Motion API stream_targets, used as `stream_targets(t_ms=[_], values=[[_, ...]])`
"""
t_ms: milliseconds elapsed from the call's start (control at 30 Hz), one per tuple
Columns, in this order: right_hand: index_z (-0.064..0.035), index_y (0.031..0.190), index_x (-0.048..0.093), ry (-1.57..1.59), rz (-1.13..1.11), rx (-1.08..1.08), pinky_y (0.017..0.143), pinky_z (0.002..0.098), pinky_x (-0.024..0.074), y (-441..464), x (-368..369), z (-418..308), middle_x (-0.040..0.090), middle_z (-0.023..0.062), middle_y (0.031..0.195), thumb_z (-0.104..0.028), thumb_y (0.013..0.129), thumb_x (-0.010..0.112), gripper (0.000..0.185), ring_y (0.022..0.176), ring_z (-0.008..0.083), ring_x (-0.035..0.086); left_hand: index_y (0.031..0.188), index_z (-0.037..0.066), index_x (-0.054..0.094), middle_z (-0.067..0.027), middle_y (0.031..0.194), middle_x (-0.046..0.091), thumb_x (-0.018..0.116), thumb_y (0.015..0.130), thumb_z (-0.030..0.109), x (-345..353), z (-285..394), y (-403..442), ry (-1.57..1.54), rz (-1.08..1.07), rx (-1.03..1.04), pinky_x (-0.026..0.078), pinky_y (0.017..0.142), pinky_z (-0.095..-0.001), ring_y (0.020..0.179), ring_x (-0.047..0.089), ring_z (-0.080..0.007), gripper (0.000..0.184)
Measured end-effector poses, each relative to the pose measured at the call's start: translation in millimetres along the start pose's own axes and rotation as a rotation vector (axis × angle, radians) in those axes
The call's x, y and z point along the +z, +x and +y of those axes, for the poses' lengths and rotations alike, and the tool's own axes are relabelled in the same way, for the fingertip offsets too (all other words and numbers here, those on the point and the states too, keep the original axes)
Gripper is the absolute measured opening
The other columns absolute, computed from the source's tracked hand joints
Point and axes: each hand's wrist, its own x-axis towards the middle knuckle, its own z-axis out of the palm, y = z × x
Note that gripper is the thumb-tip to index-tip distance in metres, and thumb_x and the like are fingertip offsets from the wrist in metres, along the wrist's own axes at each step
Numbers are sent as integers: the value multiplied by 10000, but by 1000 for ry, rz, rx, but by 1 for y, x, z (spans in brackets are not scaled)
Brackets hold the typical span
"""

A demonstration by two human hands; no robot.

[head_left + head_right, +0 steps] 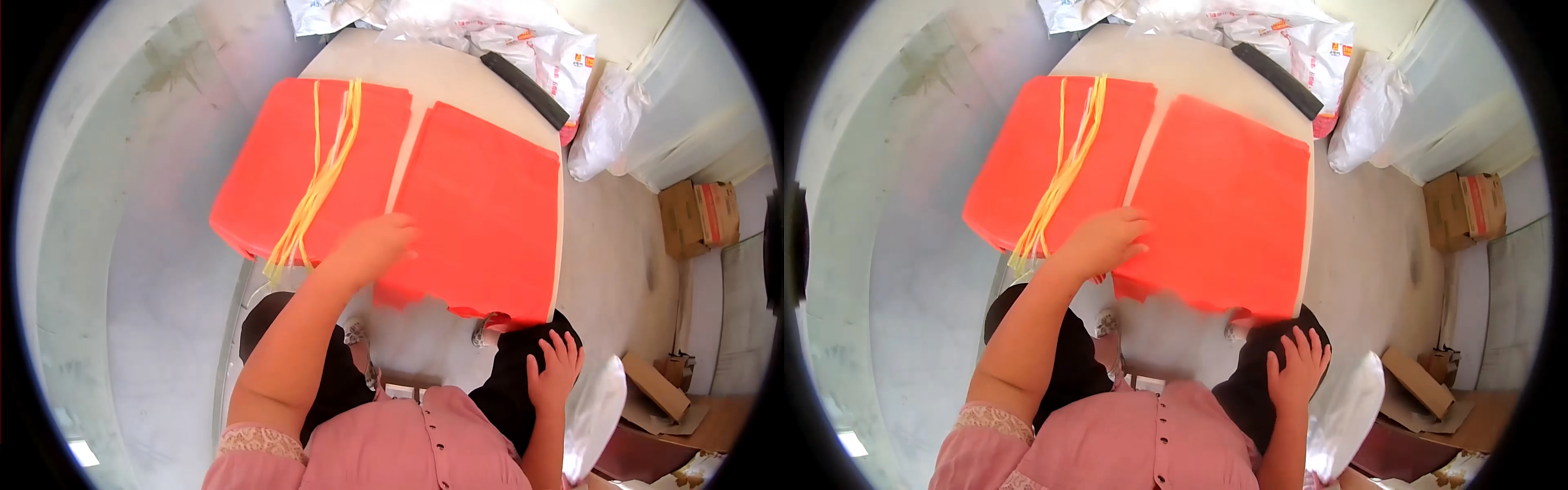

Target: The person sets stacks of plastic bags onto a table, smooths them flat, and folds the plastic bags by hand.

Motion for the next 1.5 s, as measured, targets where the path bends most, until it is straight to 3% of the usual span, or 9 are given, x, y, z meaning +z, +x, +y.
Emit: stream_targets(t_ms=[133,233,533,933,1067,1200,1300,1400,1500], values=[[-75,1157,718,18,5,-18,1228,585,237,1,-4,-1,628,90,1405,-218,834,763,356,1425,366,452,1554,180,476,-141,1681,323,685,969,302,27,11,3,180,-33,184,348,1219,-520,1547,305,-367,633],[-74,1155,718,30,5,-21,1227,587,236,-1,-2,-1,629,90,1403,-218,834,765,355,1424,367,452,1627,251,368,-154,1728,210,681,962,425,43,16,0,231,-96,54,212,1264,-589,1596,169,-393,755],[-81,1153,730,38,-1,-13,1227,606,219,-1,-1,2,623,84,1409,-246,846,772,352,1431,357,447,1639,298,344,-155,1741,168,662,947,530,43,10,15,283,-200,-17,156,1273,-599,1613,105,-372,796],[-86,1282,684,-66,-134,-105,1208,645,237,12,-2,-17,590,124,1438,-289,826,800,512,1411,353,458,1672,196,239,-179,1736,158,653,950,562,36,46,27,236,-177,-26,145,1289,-565,1615,102,-362,909],[-44,1227,674,438,-61,-327,1112,564,414,40,-16,-48,642,148,1341,-154,816,770,435,1273,359,583,1671,199,245,-173,1742,131,663,942,567,43,60,41,276,-205,-26,138,1282,-596,1616,86,-362,917],[-38,1150,696,777,135,-878,871,406,586,64,-106,-92,718,128,1125,-84,765,758,393,1063,361,712,1667,205,257,-158,1746,122,665,939,565,42,76,52,346,-193,-78,132,1259,-656,1615,85,-367,909],[-49,1064,704,1338,241,-1301,808,415,574,87,-128,-133,714,132,1076,-233,879,706,261,981,322,707,1664,233,275,-133,1750,140,667,911,601,60,67,66,373,-50,-121,130,1246,-686,1617,89,-360,925],[-59,977,712,1888,397,-1725,745,424,563,107,-135,-172,710,135,1027,-381,992,654,327,900,282,702,1661,243,285,-120,1752,148,655,905,626,75,62,72,385,-20,-260,148,1226,-716,1616,96,-365,924],[-70,892,680,2300,328,-1536,629,403,512,80,-148,-185,677,117,928,-435,1034,622,396,764,255,664,1660,246,285,-114,1753,148,628,924,633,85,61,77,445,-9,-329,173,1198,-749,1613,108,-372,900]])
